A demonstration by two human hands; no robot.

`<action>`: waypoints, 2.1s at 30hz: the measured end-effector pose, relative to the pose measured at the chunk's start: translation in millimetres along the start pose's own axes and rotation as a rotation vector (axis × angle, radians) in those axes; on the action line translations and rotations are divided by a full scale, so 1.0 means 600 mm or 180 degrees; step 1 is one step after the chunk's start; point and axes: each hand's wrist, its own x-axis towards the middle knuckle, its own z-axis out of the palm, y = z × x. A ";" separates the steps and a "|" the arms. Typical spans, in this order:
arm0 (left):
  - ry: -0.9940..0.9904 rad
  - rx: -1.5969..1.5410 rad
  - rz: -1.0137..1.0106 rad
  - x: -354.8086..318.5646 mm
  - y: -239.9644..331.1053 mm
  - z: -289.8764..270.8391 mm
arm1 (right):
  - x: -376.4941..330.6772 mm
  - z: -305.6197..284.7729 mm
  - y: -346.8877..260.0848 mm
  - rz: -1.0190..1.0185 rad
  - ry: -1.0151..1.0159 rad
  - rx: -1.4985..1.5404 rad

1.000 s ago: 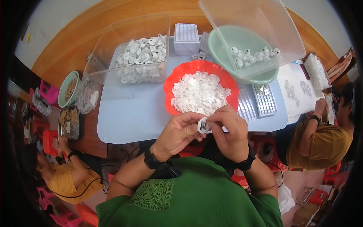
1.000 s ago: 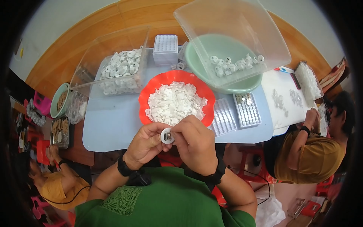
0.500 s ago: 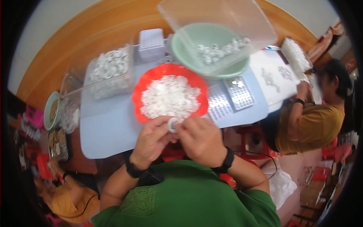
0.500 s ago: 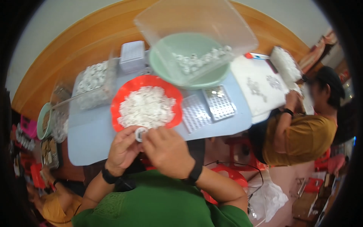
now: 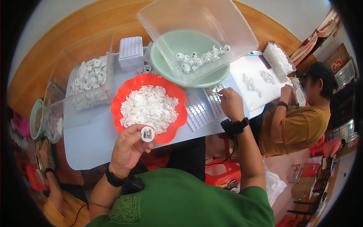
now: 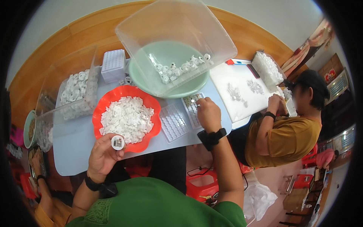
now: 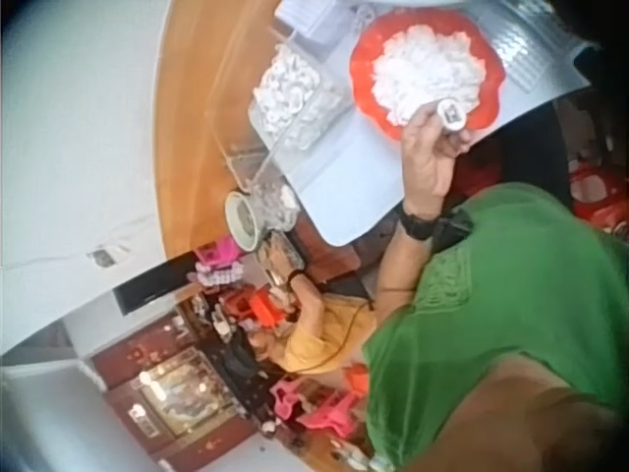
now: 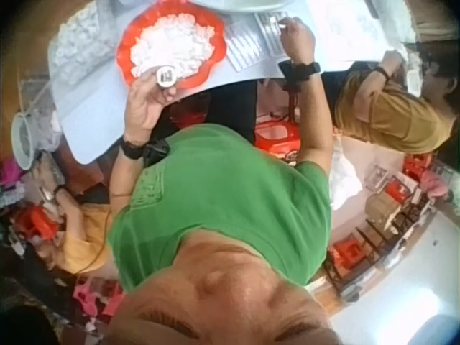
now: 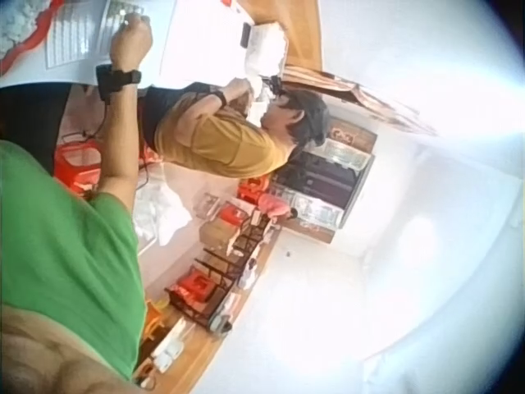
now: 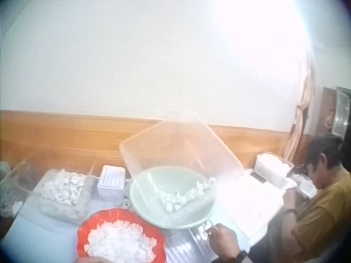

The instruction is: Assembling small electronic components by hand at a production table.

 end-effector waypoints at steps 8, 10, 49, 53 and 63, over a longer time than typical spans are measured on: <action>-0.0133 -0.0002 -0.0053 0.001 0.007 -0.016 | 0.025 0.031 0.031 -0.0085 -0.0366 -0.0507; -0.0089 -0.0041 -0.0009 -0.006 0.006 -0.010 | 0.030 0.040 0.040 -0.0012 -0.0406 -0.0670; -0.0446 -0.0516 0.0054 -0.040 -0.014 -0.019 | -0.095 -0.061 -0.330 0.0594 -0.1097 0.4264; -0.0372 -0.0424 0.0010 -0.046 -0.013 -0.014 | -0.104 -0.059 -0.330 0.0710 -0.1283 0.4354; -0.0324 0.0142 0.0328 -0.053 -0.021 -0.004 | -0.114 -0.052 -0.355 -0.1257 0.0128 0.2250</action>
